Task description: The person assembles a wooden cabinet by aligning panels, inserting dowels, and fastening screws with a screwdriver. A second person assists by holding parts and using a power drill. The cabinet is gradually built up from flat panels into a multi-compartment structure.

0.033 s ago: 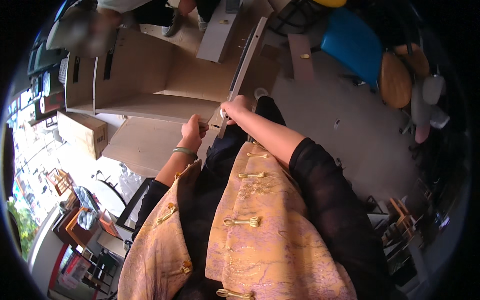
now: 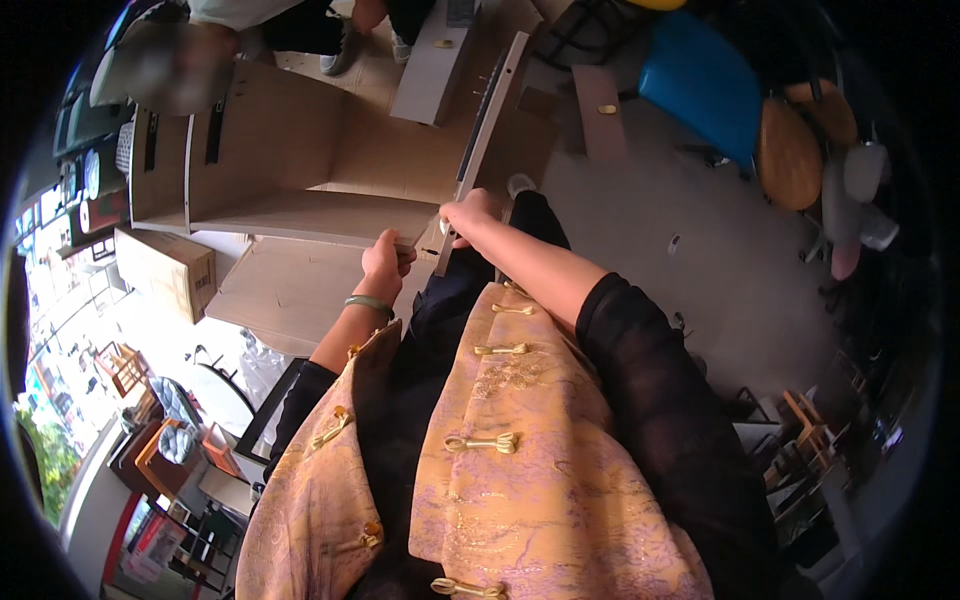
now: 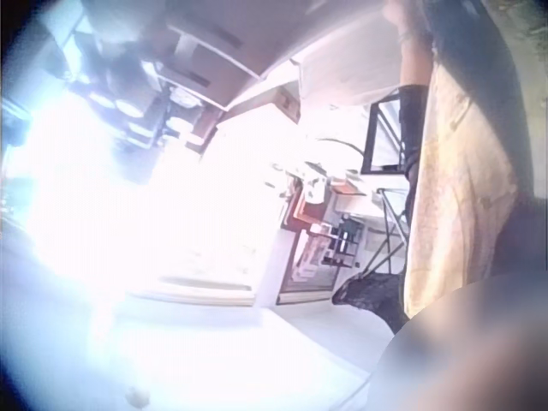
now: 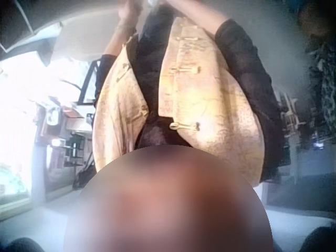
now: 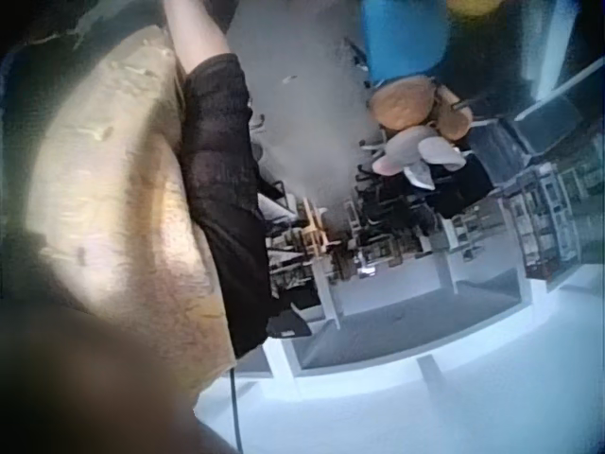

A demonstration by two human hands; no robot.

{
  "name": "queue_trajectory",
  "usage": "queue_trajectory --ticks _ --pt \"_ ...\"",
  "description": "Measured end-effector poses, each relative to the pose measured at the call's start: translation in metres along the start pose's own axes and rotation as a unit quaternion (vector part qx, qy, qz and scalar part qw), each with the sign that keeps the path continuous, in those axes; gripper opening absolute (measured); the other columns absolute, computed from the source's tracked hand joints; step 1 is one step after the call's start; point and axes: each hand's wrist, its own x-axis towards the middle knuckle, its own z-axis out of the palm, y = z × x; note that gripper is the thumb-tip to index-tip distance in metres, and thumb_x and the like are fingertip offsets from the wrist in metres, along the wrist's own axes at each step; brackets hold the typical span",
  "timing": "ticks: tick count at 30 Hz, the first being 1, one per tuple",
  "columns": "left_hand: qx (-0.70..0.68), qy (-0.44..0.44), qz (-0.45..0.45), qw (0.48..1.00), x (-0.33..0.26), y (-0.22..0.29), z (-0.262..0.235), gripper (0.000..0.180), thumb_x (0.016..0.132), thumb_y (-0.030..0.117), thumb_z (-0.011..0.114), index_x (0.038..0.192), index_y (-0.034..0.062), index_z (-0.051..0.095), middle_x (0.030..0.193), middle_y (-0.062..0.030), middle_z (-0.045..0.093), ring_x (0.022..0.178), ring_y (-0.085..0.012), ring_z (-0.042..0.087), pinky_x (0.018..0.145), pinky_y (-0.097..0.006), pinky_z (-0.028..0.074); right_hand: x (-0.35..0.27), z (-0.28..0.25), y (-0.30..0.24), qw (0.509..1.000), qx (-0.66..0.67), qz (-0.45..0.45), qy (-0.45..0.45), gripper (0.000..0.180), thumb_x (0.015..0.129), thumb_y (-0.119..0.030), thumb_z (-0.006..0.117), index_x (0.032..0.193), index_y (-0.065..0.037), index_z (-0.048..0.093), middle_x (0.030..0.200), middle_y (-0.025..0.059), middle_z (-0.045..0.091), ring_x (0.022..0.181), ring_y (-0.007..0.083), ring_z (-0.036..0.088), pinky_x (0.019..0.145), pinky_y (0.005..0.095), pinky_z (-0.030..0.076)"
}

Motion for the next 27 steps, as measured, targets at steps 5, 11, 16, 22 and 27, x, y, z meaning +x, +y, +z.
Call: queue_trajectory --ticks 5,11,16,22,27 --pt "0.002 0.006 0.002 1.000 0.004 -0.003 -0.004 0.031 0.078 0.025 0.059 0.084 -0.0044 0.055 0.069 -0.0142 0.063 0.053 -0.0222 0.064 0.043 -0.030 0.042 -0.003 -0.003 0.000 1.000 0.005 -0.025 -0.001 0.032 0.063 -0.015 0.069 0.075 0.011 0.056 0.078 0.0148 0.058 0.062 0.0241 0.061 0.040 0.0309 0.054" --pt "0.005 -0.010 0.012 1.000 0.007 -0.005 -0.008 0.029 0.077 0.024 0.059 0.083 -0.0049 0.055 0.068 -0.0150 0.062 0.050 -0.0222 0.062 0.042 -0.029 0.041 0.003 -0.002 0.001 0.999 -0.006 -0.036 -0.012 0.031 0.064 -0.016 0.068 0.074 0.010 0.057 0.074 0.0132 0.057 0.058 0.0234 0.061 0.039 0.0311 0.053" --pt "0.004 -0.006 0.020 1.000 0.005 -0.003 -0.007 0.024 0.079 0.021 0.056 0.084 -0.0024 0.055 0.068 -0.0153 0.062 0.049 -0.0206 0.062 0.040 -0.029 0.037 0.006 0.004 0.004 0.997 0.003 -0.067 0.034 0.028 0.061 -0.017 0.068 0.059 0.007 0.055 0.056 0.0140 0.058 0.042 0.0269 0.061 0.038 0.0336 0.051" --pt "0.023 0.020 0.028 0.999 0.001 -0.001 -0.007 0.023 0.080 0.021 0.054 0.084 -0.0012 0.056 0.067 -0.0143 0.063 0.049 -0.0189 0.061 0.040 -0.028 0.034 0.008 0.006 0.004 0.998 -0.008 -0.064 0.024 0.028 0.062 -0.018 0.067 0.063 0.008 0.056 0.061 0.0148 0.060 0.046 0.0270 0.063 0.040 0.0329 0.052" --pt "0.020 0.031 0.033 0.999 0.000 -0.001 -0.003 0.023 0.080 0.022 0.054 0.081 -0.0005 0.058 0.066 -0.0135 0.064 0.048 -0.0176 0.060 0.041 -0.028 0.034 0.006 0.002 0.004 0.999 -0.019 -0.048 -0.001 0.029 0.063 -0.018 0.067 0.068 0.009 0.058 0.068 0.0150 0.060 0.052 0.0260 0.063 0.040 0.0320 0.053"
